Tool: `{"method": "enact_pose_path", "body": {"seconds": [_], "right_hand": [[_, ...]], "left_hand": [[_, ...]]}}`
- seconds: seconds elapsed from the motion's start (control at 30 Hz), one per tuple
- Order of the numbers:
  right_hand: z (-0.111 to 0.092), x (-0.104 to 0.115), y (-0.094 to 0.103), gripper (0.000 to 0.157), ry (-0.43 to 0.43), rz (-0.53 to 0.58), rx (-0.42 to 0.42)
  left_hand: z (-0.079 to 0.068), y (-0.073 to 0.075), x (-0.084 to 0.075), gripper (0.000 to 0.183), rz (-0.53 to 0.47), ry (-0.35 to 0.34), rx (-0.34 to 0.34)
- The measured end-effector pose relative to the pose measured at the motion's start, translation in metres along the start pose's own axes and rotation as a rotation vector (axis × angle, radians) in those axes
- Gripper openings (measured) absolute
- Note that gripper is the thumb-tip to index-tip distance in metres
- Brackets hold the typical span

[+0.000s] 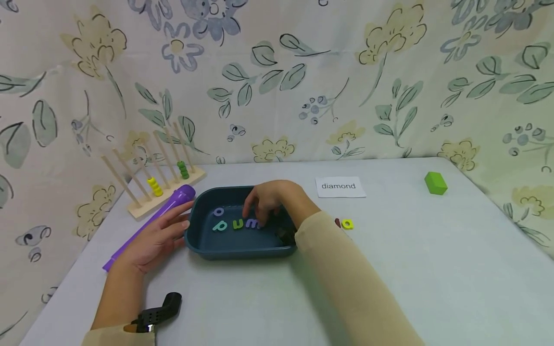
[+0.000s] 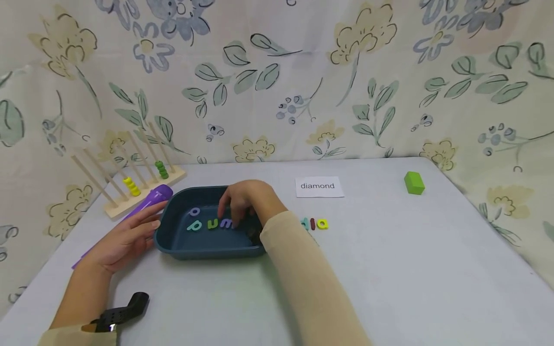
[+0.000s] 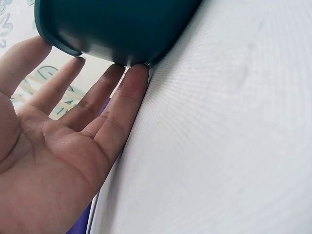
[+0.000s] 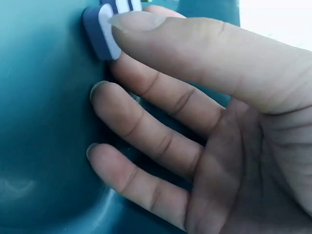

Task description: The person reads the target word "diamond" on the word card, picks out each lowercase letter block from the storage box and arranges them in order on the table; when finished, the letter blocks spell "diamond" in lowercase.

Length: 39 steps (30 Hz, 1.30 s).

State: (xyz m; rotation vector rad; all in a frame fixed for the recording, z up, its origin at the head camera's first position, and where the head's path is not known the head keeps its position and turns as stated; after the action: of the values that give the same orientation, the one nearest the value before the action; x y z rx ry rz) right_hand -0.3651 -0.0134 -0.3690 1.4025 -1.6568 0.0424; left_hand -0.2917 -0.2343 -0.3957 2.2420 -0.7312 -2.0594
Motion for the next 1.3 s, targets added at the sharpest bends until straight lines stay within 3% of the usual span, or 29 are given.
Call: {"method": "enact_pose_path", "body": {"seconds": [0.2, 0.43, 0.67, 1.3], "right_hand": [[0.002, -0.005, -0.006, 0.033, -0.022, 0.017, 0.052], [0.003, -0.006, -0.011, 0.041, -0.043, 0.005, 0.083], [0.003, -0.003, -0.013, 0.043, -0.034, -0.028, 0.084], [0.004, -0.004, -0.013, 0.036, -0.009, -0.050, 0.059]], "left_hand": [[0.000, -0.001, 0.001, 0.062, 0.009, 0.003, 0.000], [0.000, 0.000, 0.000, 0.061, -0.003, 0.000, -0.001], [0.000, 0.002, 0.001, 0.059, -0.042, -0.017, 0.006], [0.000, 0.001, 0.000, 0.061, -0.014, -0.009, 0.000]]}}
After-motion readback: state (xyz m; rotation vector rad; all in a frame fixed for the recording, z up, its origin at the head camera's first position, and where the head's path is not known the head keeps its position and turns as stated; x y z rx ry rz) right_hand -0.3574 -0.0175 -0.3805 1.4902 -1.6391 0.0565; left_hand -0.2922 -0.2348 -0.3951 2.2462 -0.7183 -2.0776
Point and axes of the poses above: each hand's wrist, its own z-axis towards the middle knuckle, its own y-axis out of the back of the hand, x = y × z, the point moved 9 cm from there along z, towards the middle knuckle, and after that the axes turned 12 degrees about z, right-handed, at the moved point
